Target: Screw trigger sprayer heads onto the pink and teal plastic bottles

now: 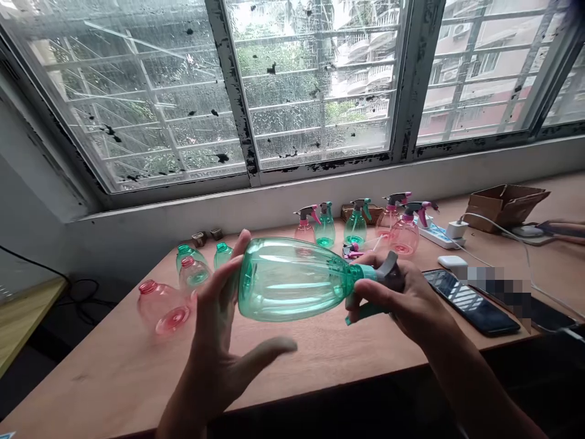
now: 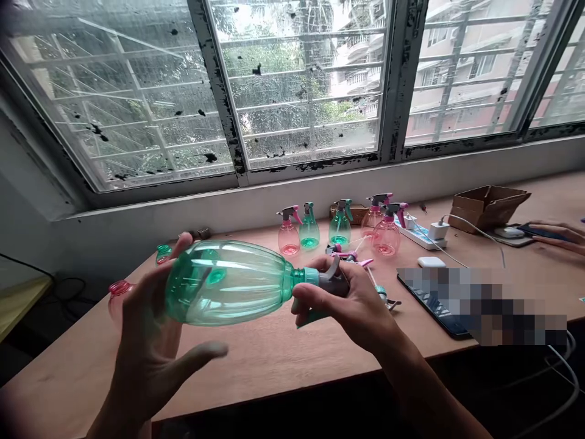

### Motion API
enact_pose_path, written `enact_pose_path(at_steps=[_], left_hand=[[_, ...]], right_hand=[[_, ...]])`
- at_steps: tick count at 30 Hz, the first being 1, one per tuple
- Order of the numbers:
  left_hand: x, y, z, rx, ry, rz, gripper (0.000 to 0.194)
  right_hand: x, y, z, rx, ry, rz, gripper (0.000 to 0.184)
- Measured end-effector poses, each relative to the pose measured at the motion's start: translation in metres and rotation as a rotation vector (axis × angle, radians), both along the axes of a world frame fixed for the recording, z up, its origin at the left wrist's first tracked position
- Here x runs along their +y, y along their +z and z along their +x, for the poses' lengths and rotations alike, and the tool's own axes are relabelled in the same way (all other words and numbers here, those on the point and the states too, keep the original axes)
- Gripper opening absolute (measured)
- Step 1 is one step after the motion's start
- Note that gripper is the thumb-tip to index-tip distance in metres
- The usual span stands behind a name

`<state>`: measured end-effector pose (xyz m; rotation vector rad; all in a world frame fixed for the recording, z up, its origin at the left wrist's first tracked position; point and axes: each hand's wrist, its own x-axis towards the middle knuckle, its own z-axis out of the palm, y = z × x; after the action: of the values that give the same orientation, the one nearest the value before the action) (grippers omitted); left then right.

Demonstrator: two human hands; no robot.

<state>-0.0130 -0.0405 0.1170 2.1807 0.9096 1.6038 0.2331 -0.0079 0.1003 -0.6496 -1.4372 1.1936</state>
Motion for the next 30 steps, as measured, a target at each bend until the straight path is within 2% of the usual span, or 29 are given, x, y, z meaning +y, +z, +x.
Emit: enact_pose_path(at_steps=[1,3,5,6,8,10,12,14,16,18,19,20,21,24,26,28,30], left_hand=[[-0.001,0.001,-0.001,-0.030,-0.028,-0.026,0.078],[-0.002,0.001,-0.006,-0.085,-0.057,-0.124,0.078],[0.001,-0.001,-0.014,-0.094,-0.029,-0.274,0.083],[0.004,-0.002,-0.018,-0.074,0.002,-0.353,0.084],[0.009,-0.005,-0.026,-0.001,0.064,-0.464,0.079],[0.012,-0.005,-0.031,0.090,0.089,-0.474,0.068],[0.011,-0.003,-0.031,0.136,0.065,-0.415,0.062],[0.008,-0.001,-0.029,0.141,0.045,-0.334,0.067],[0.002,0.000,-0.024,0.148,0.042,-0.254,0.083],[-0.003,-0.002,-0.021,0.172,0.065,-0.188,0.093],[-0.005,-0.003,-0.021,0.181,0.095,-0.167,0.095],[-0.006,-0.005,-0.021,0.185,0.127,-0.163,0.097],[-0.006,-0.007,-0.023,0.184,0.148,-0.175,0.098],[-0.001,-0.009,-0.035,0.149,0.084,-0.249,0.087],[0.004,-0.009,-0.042,0.080,0.028,-0.280,0.084],[0.009,-0.008,-0.045,0.048,0.086,-0.307,0.081],[0.012,-0.008,-0.042,0.095,0.191,-0.333,0.068]], right_hand=[[-0.001,-0.002,0.000,-0.060,-0.073,0.133,0.026],[-0.002,-0.008,0.001,-0.219,-0.229,0.517,0.028],[-0.003,-0.012,0.001,-0.380,-0.318,0.889,0.041],[-0.003,-0.013,0.000,-0.444,-0.328,1.007,0.046],[-0.003,-0.014,-0.002,-0.538,-0.323,1.067,0.045],[-0.002,-0.014,-0.005,-0.550,-0.329,0.964,0.037],[-0.001,-0.012,-0.007,-0.473,-0.320,0.732,0.029],[0.000,-0.009,-0.007,-0.316,-0.198,0.400,0.025],[0.001,-0.006,-0.006,-0.152,0.017,0.092,0.027],[0.003,-0.005,-0.006,-0.053,0.164,-0.052,0.028],[0.003,-0.006,-0.005,-0.049,0.159,-0.035,0.027],[0.003,-0.007,-0.006,-0.077,0.095,0.049,0.026],[0.003,-0.009,-0.006,-0.125,-0.009,0.198,0.025],[0.002,-0.016,-0.010,-0.322,-0.332,0.814,0.031],[0.003,-0.019,-0.012,-0.433,-0.383,1.119,0.038],[0.003,-0.022,-0.015,-0.519,-0.341,1.239,0.041],[0.003,-0.022,-0.016,-0.546,-0.329,1.202,0.038]])
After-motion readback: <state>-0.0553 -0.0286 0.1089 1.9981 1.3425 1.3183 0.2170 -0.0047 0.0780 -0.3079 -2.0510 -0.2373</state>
